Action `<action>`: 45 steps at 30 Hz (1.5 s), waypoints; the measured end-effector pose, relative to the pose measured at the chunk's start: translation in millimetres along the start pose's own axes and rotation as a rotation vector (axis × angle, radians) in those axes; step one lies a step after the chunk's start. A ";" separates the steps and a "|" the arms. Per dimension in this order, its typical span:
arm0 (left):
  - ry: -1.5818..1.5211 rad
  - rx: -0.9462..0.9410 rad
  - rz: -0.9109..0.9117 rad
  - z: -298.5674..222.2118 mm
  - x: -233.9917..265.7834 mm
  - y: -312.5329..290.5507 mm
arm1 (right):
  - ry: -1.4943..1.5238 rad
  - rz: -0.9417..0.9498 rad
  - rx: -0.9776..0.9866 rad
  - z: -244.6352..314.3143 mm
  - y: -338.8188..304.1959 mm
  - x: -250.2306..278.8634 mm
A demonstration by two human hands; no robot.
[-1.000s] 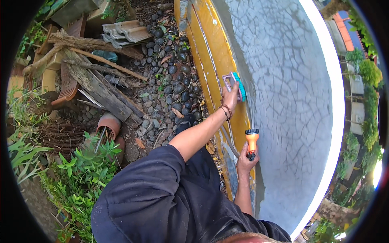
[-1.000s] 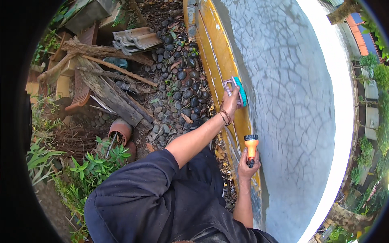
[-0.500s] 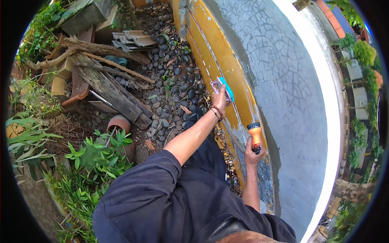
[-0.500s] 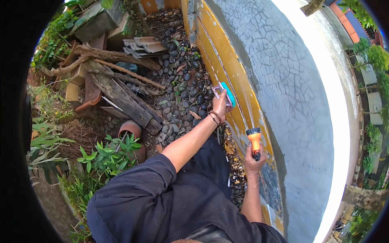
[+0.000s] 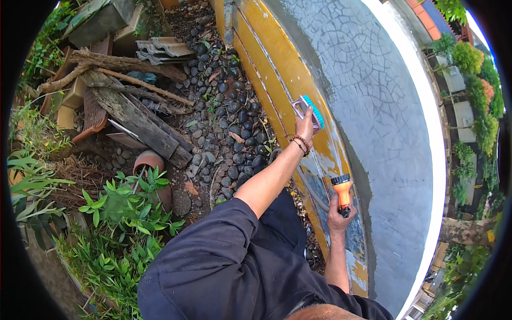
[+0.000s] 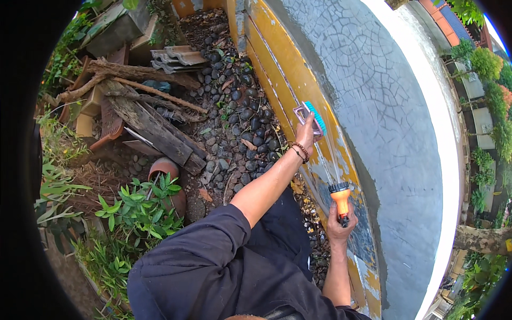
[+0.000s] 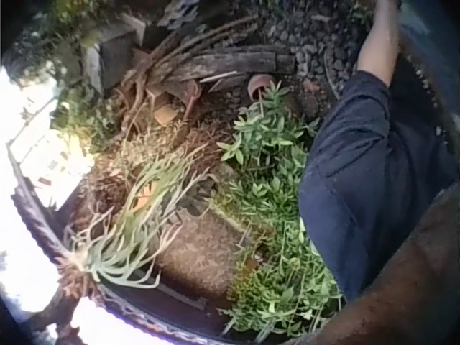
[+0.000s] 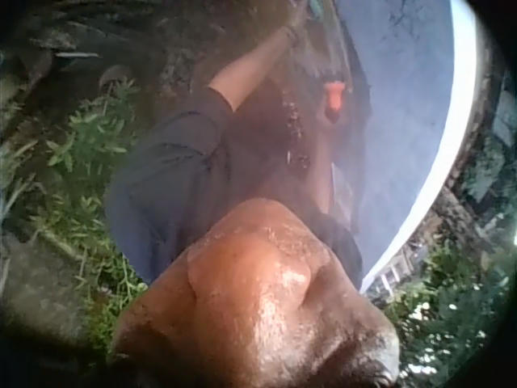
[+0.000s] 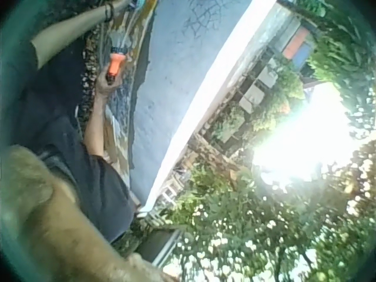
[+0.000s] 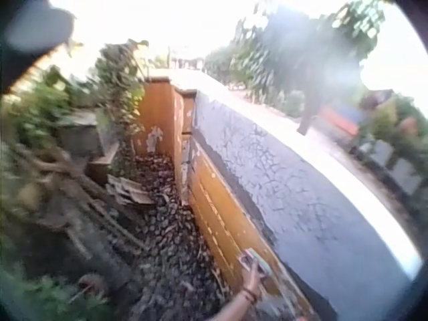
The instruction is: Washing and scrubbing an exterior wall using a water hose and a scrub brush.
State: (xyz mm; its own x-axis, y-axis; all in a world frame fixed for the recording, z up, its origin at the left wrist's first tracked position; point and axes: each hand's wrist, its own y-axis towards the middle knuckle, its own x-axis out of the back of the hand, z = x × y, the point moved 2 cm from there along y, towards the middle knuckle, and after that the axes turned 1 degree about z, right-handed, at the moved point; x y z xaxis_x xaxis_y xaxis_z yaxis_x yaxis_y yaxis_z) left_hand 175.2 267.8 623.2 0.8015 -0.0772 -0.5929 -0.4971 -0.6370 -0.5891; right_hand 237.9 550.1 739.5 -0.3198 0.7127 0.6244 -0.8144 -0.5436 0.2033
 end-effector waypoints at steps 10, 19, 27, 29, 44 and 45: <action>0.026 0.117 0.103 79.1 -30.4 -0.5 | -0.245 -0.095 -0.132 -29.6 -55.8 36.4; 0.257 -0.340 0.035 144.1 -38.3 30.6 | -0.209 -0.199 -0.384 -44.4 -92.9 80.8; 0.484 -0.347 -0.032 117.3 -38.0 42.3 | -0.237 -0.152 -0.111 -57.4 -56.0 66.7; 0.589 -0.500 0.027 164.9 -37.4 -22.4 | -0.235 -0.157 -0.089 -65.5 -53.4 64.1; 0.442 -0.775 -0.060 187.1 -44.6 -16.5 | -0.145 -0.110 -0.288 -153.1 -120.9 161.5; 0.465 -0.847 -0.035 221.3 -42.1 -62.5 | -0.133 -0.099 -0.275 -156.4 -118.4 165.2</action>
State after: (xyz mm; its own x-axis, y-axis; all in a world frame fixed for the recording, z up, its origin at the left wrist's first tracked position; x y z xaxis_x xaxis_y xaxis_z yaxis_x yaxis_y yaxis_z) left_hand 99.0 480.5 563.5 0.9533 -0.2278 -0.1984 -0.2122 -0.9724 0.0973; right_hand 205.7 801.5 700.7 -0.1812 0.6821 0.7085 -0.9445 -0.3213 0.0678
